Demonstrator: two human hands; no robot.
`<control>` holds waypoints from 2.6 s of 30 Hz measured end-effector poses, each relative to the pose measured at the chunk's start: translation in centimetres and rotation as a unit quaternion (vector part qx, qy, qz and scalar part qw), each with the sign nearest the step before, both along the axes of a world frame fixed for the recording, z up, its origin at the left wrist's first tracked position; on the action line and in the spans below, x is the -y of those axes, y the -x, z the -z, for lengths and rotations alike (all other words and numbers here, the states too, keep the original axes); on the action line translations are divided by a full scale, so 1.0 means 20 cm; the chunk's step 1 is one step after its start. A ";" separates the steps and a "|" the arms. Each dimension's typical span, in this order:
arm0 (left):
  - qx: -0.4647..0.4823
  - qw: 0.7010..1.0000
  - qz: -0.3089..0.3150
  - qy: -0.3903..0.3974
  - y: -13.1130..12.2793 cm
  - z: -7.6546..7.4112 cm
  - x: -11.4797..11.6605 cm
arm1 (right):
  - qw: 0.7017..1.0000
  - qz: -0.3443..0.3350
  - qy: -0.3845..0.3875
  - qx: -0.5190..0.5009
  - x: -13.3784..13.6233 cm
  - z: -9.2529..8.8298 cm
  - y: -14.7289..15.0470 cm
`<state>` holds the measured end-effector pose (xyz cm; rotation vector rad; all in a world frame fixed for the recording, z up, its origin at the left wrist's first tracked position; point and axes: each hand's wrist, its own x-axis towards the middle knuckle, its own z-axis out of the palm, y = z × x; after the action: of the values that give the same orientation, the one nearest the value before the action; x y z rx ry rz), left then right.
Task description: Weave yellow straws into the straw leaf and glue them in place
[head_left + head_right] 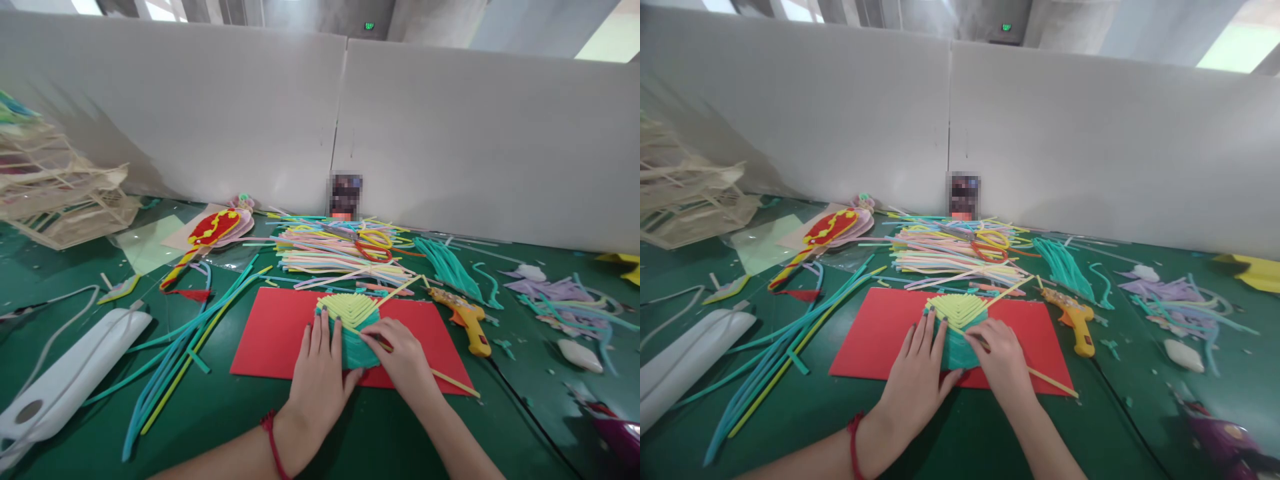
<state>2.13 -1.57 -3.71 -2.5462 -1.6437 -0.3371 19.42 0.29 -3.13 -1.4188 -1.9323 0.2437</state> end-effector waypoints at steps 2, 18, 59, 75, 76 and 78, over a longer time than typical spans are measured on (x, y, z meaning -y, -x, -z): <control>-0.007 1.000 -0.001 0.002 0.00 -0.01 0.00 | 1.000 0.000 0.008 0.000 0.00 0.00 0.00; -0.025 1.000 -0.010 0.001 0.00 0.01 -0.01 | 1.000 0.018 -0.012 -0.002 0.00 0.03 0.02; -0.042 0.999 0.002 -0.020 -0.01 -0.04 -0.01 | 0.999 0.008 -0.047 -0.009 0.00 -0.01 0.05; -0.023 0.999 0.015 -0.023 0.00 -0.01 -0.02 | 1.000 -0.004 -0.027 -0.006 0.01 0.00 0.07; -0.023 0.999 0.014 -0.022 0.00 -0.01 -0.02 | 1.000 -0.005 -0.026 -0.003 0.02 0.00 0.07; -0.021 1.000 0.011 -0.018 0.00 -0.01 -0.02 | 1.000 -0.006 -0.027 0.004 0.02 0.01 0.07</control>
<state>2.13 -1.20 -3.41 -2.5290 -1.5827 -0.3089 18.00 -0.05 -3.30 -1.3761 -1.9404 0.1901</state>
